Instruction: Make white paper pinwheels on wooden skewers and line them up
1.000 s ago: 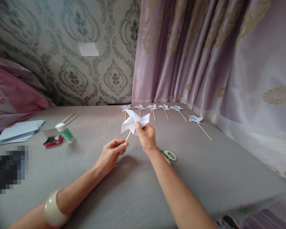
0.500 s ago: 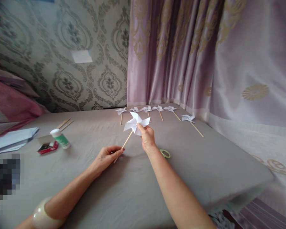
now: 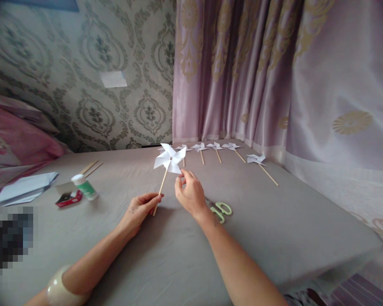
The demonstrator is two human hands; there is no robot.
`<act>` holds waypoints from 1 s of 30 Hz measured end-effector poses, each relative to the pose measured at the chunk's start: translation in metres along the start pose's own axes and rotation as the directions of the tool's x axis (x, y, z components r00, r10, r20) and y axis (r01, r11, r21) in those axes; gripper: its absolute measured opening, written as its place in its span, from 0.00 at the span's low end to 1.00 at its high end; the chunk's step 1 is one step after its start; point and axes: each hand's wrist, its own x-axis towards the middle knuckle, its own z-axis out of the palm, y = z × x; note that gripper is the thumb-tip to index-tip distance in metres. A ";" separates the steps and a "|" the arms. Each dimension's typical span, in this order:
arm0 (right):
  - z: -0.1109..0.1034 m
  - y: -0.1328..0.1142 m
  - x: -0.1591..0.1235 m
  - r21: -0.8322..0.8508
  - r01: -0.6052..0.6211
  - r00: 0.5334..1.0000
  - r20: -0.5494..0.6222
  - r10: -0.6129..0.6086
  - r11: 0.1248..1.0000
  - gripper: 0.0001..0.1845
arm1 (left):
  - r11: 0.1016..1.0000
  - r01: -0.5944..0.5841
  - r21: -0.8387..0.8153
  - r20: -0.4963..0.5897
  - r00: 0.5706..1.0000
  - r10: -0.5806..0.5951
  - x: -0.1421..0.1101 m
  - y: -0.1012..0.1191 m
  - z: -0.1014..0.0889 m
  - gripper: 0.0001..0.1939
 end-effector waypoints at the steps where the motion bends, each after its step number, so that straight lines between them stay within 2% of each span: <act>1: 0.000 -0.004 -0.003 -0.051 0.046 0.998 0.038 -0.044 0.998 0.18 | 1.000 0.001 -0.002 -0.002 1.000 -0.001 0.000 0.001 0.000 0.25; 4: -0.002 -0.018 -0.012 -0.130 0.161 0.977 0.161 -0.139 0.978 0.15 | 1.000 -0.011 -0.002 0.002 1.000 0.011 -0.001 0.001 0.000 0.23; 6: -0.005 -0.024 -0.014 -0.134 0.171 0.972 0.182 -0.146 0.976 0.13 | 1.000 -0.019 0.003 0.008 1.000 0.019 -0.001 0.001 -0.001 0.23; 9: -0.014 -0.023 -0.009 -0.105 0.078 0.997 0.031 -0.075 0.991 0.14 | 1.000 -0.014 0.028 0.008 1.000 0.014 -0.001 0.001 0.000 0.23; 11: -0.019 -0.018 -0.003 -0.098 0.022 0.995 -0.093 -0.031 0.995 0.19 | 0.999 -0.011 0.051 0.009 1.000 0.011 -0.003 0.002 0.001 0.24; 14: -0.025 -0.010 0.005 -0.178 -0.045 0.989 -0.150 0.018 0.983 0.27 | 0.997 -0.014 0.082 0.008 1.000 0.014 -0.004 0.003 0.004 0.23; 18: -0.023 -0.009 0.004 -0.350 -0.133 0.991 -0.035 0.129 0.927 0.28 | 0.996 -0.024 0.089 -0.002 1.000 0.024 -0.004 0.003 0.004 0.23; 22: -0.012 -0.016 -0.005 -0.417 -0.098 0.981 0.110 0.157 0.904 0.24 | 0.995 -0.044 0.086 -0.001 0.999 0.044 -0.003 0.002 0.003 0.23; 27: -0.009 -0.025 -0.014 -0.341 0.037 0.974 0.224 0.043 0.939 0.16 | 0.993 -0.045 0.106 0.009 0.999 0.044 -0.004 0.004 0.003 0.23; 29: -0.013 -0.026 -0.013 -0.275 0.036 0.980 0.199 0.021 0.961 0.12 | 0.993 -0.048 0.111 0.007 0.999 0.047 -0.004 0.003 0.003 0.23; 30: -0.015 -0.025 -0.011 -0.242 0.010 0.989 0.149 0.027 0.970 0.12 | 0.992 -0.047 0.114 0.003 0.999 0.047 -0.003 0.003 0.003 0.23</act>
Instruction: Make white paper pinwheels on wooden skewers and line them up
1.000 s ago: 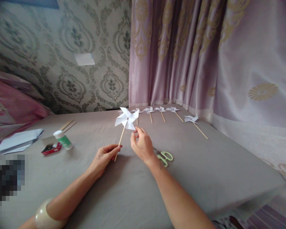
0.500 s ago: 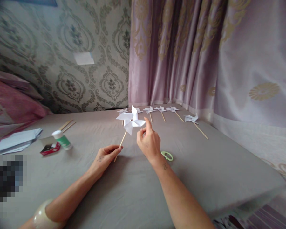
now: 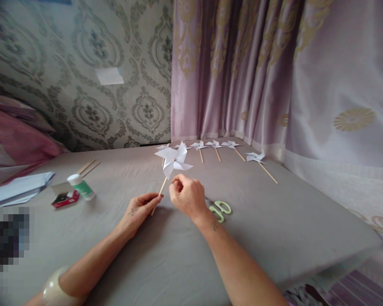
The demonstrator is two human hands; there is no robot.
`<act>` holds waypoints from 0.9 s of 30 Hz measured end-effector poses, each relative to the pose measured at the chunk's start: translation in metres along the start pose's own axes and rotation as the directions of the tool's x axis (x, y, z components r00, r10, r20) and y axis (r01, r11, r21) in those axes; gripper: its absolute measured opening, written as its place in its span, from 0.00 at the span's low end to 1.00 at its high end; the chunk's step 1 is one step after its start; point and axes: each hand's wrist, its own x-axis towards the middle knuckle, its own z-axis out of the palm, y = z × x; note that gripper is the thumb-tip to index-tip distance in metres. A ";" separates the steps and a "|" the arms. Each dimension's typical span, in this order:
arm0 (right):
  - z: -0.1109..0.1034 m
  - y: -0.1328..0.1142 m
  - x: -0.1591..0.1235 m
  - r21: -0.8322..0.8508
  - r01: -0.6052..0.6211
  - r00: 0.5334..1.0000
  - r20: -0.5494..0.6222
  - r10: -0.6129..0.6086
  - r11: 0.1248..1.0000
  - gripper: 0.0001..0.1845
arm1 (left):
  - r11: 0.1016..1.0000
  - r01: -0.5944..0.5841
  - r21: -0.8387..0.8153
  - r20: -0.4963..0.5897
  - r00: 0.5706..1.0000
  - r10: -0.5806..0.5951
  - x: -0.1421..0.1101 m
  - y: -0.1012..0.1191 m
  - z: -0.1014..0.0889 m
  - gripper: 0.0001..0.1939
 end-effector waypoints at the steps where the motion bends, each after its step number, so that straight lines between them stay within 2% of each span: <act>1: -0.002 0.002 0.002 0.037 -0.028 0.998 -0.061 0.030 0.999 0.12 | 1.000 0.003 0.003 -0.003 1.000 -0.003 0.000 0.000 0.000 0.23; 4: -0.008 0.011 0.011 0.096 -0.107 0.970 -0.209 0.125 0.990 0.22 | 1.000 0.016 -0.003 -0.005 1.000 -0.016 0.000 -0.001 0.001 0.23; 6: -0.009 0.016 0.014 0.060 -0.162 0.963 -0.208 0.171 0.985 0.29 | 1.000 0.021 -0.013 0.004 1.000 -0.021 -0.001 -0.001 0.001 0.23; 9: -0.006 0.015 0.012 -0.043 -0.196 0.978 -0.083 0.192 0.980 0.25 | 1.000 0.016 -0.011 0.000 1.000 -0.016 -0.001 0.000 0.001 0.24; 11: -0.003 0.009 0.008 -0.050 -0.112 0.992 0.053 0.115 0.992 0.18 | 1.000 0.009 -0.005 -0.007 1.000 -0.009 -0.001 0.001 0.001 0.24; 13: -0.002 0.004 0.004 0.031 -0.008 0.991 0.137 0.004 0.999 0.14 | 1.000 0.003 0.000 -0.006 1.000 -0.003 0.000 0.000 0.000 0.24; 15: -0.003 0.003 0.003 0.141 0.020 0.996 0.080 -0.032 0.990 0.13 | 1.000 -0.001 0.000 -0.001 1.000 0.001 0.001 -0.001 0.000 0.23; 18: -0.008 0.010 0.010 0.214 -0.073 0.984 -0.144 0.106 0.974 0.20 | 1.000 0.007 -0.005 0.002 1.000 -0.007 0.001 -0.003 0.000 0.23; 20: -0.010 0.016 0.014 0.150 -0.168 0.959 -0.204 0.196 0.974 0.27 | 1.000 0.015 -0.003 0.007 1.000 -0.015 0.001 -0.003 0.000 0.24; 22: -0.010 0.018 0.014 0.040 -0.192 0.976 -0.096 0.195 0.981 0.26 | 1.000 0.016 0.006 0.009 1.000 -0.016 0.001 -0.003 0.000 0.24; 23: -0.009 0.018 0.012 0.010 -0.163 0.987 0.009 0.163 0.987 0.22 | 1.000 0.014 0.011 0.008 1.000 -0.014 0.001 -0.003 0.000 0.24; 25: -0.006 0.014 0.008 0.045 -0.082 0.979 0.191 0.072 0.996 0.14 | 1.000 0.009 0.021 0.005 1.000 -0.009 0.001 -0.003 0.000 0.24; 26: -0.006 0.012 0.006 0.096 -0.057 0.976 0.216 0.035 0.994 0.12 | 1.000 0.007 0.026 0.004 1.000 -0.007 0.001 -0.003 0.000 0.24; 27: -0.006 0.010 0.006 0.150 -0.055 0.982 0.188 0.026 0.987 0.12 | 1.000 0.007 0.030 0.004 1.000 -0.007 0.002 -0.004 0.000 0.24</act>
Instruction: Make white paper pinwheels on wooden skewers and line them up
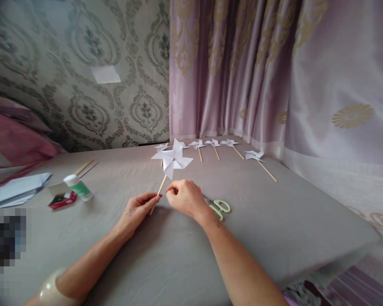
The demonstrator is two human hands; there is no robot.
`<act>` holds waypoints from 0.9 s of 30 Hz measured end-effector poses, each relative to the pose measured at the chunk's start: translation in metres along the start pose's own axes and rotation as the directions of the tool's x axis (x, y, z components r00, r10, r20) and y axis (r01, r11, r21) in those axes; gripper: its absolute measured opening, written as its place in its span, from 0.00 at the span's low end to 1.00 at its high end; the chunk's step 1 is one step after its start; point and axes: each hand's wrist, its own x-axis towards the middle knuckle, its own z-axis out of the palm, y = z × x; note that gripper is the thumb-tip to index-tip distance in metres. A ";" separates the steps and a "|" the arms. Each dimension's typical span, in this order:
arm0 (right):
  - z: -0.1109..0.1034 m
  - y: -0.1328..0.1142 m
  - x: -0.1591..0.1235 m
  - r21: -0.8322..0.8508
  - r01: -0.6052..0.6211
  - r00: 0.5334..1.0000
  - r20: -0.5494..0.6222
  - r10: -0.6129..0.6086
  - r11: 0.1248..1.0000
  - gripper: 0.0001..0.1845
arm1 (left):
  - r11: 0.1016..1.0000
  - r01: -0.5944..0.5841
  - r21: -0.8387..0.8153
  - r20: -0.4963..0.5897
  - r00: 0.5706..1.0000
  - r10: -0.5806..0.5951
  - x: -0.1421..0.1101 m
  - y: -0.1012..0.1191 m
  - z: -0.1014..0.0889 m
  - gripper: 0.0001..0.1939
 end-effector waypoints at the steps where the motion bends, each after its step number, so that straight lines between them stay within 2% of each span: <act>1: -0.001 -0.001 0.000 0.052 -0.004 0.997 -0.072 0.007 0.999 0.13 | 1.000 0.001 0.004 -0.001 1.000 -0.001 0.000 0.000 0.000 0.24; 4: -0.009 0.003 0.006 0.130 -0.033 0.938 -0.339 0.076 0.991 0.21 | 1.000 0.008 0.017 0.012 1.000 -0.008 0.001 -0.001 0.000 0.25; 6: -0.015 0.008 0.010 0.058 -0.093 0.900 -0.422 0.109 0.994 0.30 | 1.000 0.012 0.029 0.027 1.000 -0.012 0.001 -0.001 0.000 0.25; 7: -0.016 0.010 0.011 -0.011 -0.136 0.901 -0.416 0.119 0.991 0.33 | 0.999 0.012 0.034 0.032 0.999 -0.013 0.000 -0.001 0.000 0.26; 9: -0.016 0.011 0.010 -0.153 -0.193 0.939 -0.315 0.137 0.969 0.29 | 0.999 0.010 0.041 0.030 0.999 -0.011 0.000 -0.001 0.000 0.26; 12: -0.010 0.006 0.004 -0.204 -0.094 0.995 -0.062 0.083 0.974 0.17 | 0.999 0.002 0.048 0.018 1.000 -0.003 0.001 0.000 0.000 0.26; 13: -0.008 0.003 0.003 -0.166 -0.050 0.999 -0.023 0.047 0.985 0.15 | 0.999 0.000 0.050 0.014 1.000 -0.001 0.001 0.001 0.000 0.26; 14: -0.008 0.002 0.002 -0.117 -0.021 0.999 -0.031 0.018 0.993 0.14 | 0.999 -0.001 0.051 0.011 1.000 0.000 0.001 0.001 0.000 0.26; 16: -0.010 0.000 0.003 -0.037 -0.024 0.984 -0.180 0.017 0.999 0.14 | 0.999 0.004 0.051 0.007 1.000 -0.004 0.001 0.000 0.000 0.26; 18: -0.014 0.002 0.006 -0.029 -0.077 0.927 -0.370 0.061 0.997 0.18 | 0.999 0.013 0.051 0.010 1.000 -0.013 0.000 0.000 0.000 0.27; 19: -0.015 0.003 0.007 -0.060 -0.117 0.902 -0.425 0.081 0.991 0.21 | 0.999 0.017 0.050 0.011 1.000 -0.017 0.000 -0.001 0.000 0.27; 20: -0.016 0.004 0.007 -0.116 -0.156 0.896 -0.435 0.091 0.981 0.23 | 0.999 0.018 0.048 0.012 1.000 -0.019 0.000 -0.001 0.000 0.27; 22: -0.013 0.005 0.006 -0.268 -0.158 0.950 -0.305 0.072 0.950 0.23 | 0.999 0.013 0.042 0.008 1.000 -0.014 0.000 -0.002 0.000 0.27; 23: -0.011 0.004 0.004 -0.330 -0.112 0.981 -0.189 0.050 0.938 0.22 | 0.999 0.009 0.040 0.004 1.000 -0.010 0.001 -0.001 0.000 0.27; 25: -0.007 0.000 -0.001 -0.373 0.003 1.000 -0.003 -0.004 0.928 0.18 | 0.999 0.003 0.039 -0.003 1.000 -0.002 0.001 -0.001 0.000 0.27; 27: -0.005 -0.004 -0.004 -0.340 0.046 0.999 0.021 -0.041 0.939 0.16 | 0.999 -0.003 0.042 -0.003 1.000 0.003 0.001 0.000 0.000 0.26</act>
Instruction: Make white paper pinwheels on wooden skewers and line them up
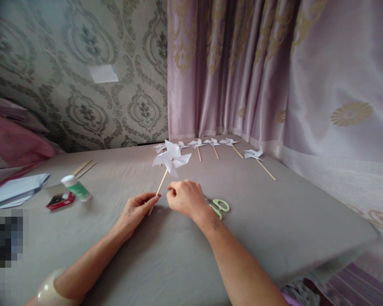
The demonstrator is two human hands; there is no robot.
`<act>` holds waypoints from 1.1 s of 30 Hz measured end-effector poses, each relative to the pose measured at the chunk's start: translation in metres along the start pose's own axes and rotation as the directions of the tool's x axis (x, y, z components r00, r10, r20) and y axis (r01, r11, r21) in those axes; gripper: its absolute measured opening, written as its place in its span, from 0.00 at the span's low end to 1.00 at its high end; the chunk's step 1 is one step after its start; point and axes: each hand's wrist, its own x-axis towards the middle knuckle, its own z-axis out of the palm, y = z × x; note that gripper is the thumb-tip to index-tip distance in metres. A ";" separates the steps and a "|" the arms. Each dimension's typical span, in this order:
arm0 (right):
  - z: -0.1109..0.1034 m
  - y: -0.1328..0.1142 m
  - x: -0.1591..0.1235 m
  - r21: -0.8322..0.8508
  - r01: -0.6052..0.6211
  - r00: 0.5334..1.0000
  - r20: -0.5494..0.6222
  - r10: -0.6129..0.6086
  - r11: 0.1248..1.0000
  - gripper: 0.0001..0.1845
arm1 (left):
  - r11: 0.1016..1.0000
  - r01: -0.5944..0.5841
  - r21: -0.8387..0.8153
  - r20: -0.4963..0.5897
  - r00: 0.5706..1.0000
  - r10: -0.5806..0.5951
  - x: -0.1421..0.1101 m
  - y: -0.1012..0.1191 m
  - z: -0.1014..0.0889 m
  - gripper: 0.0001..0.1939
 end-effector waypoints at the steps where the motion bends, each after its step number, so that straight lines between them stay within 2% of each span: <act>1: -0.001 -0.001 0.000 0.029 -0.012 0.999 -0.038 0.013 1.000 0.15 | 1.000 0.000 0.001 0.002 1.000 0.000 0.000 0.000 0.000 0.26; 4: -0.004 0.001 0.003 0.130 -0.086 0.977 -0.184 0.109 0.988 0.14 | 1.000 0.013 -0.001 0.012 1.000 -0.013 0.000 0.000 0.000 0.26; 6: -0.004 0.007 0.007 0.177 -0.165 0.939 -0.273 0.209 0.970 0.15 | 1.000 0.028 -0.005 0.017 0.999 -0.028 0.000 -0.001 0.000 0.26; 8: -0.004 0.012 0.011 0.199 -0.224 0.899 -0.336 0.281 0.954 0.22 | 1.000 0.030 -0.003 0.021 0.999 -0.030 0.000 0.000 0.000 0.27; 10: -0.003 0.017 0.013 0.200 -0.228 0.887 -0.362 0.288 0.953 0.32 | 1.000 0.023 0.006 0.028 0.999 -0.023 -0.001 0.000 0.000 0.27; 12: -0.004 0.019 0.014 0.181 -0.202 0.897 -0.362 0.256 0.963 0.37 | 1.000 0.016 0.016 0.041 0.999 -0.017 -0.001 0.001 0.000 0.27; 15: -0.007 0.018 0.012 0.103 -0.218 0.916 -0.322 0.240 0.971 0.38 | 1.000 0.009 0.030 0.053 0.999 -0.010 0.000 -0.001 0.000 0.26; 17: -0.008 0.017 0.011 0.040 -0.251 0.933 -0.255 0.252 0.967 0.30 | 0.999 0.010 0.030 0.044 0.999 -0.012 0.000 -0.002 0.000 0.26; 19: -0.008 0.016 0.009 0.017 -0.232 0.960 -0.158 0.232 0.973 0.19 | 1.000 0.020 0.024 0.034 0.999 -0.020 0.001 -0.003 0.000 0.27; 22: -0.007 0.016 0.009 0.115 -0.142 0.985 -0.084 0.152 0.983 0.13 | 1.000 0.022 0.016 0.032 0.999 -0.022 0.001 -0.003 0.000 0.26; 25: -0.006 0.018 0.011 0.219 -0.129 0.955 -0.234 0.181 0.967 0.14 | 1.000 0.014 0.017 0.029 0.999 -0.014 0.001 -0.002 0.000 0.26; 28: -0.009 0.022 0.013 0.228 -0.152 0.887 -0.397 0.235 0.962 0.25 | 0.999 0.009 0.031 0.040 0.999 -0.010 0.000 -0.001 -0.001 0.27; 31: -0.013 0.023 0.013 0.140 -0.187 0.896 -0.382 0.227 0.972 0.36 | 0.998 -0.007 0.057 0.058 0.998 0.004 -0.001 0.000 -0.001 0.27; 33: -0.015 0.022 0.012 0.048 -0.255 0.915 -0.310 0.257 0.966 0.32 | 0.998 -0.021 0.062 0.056 0.998 0.017 -0.002 0.001 0.000 0.27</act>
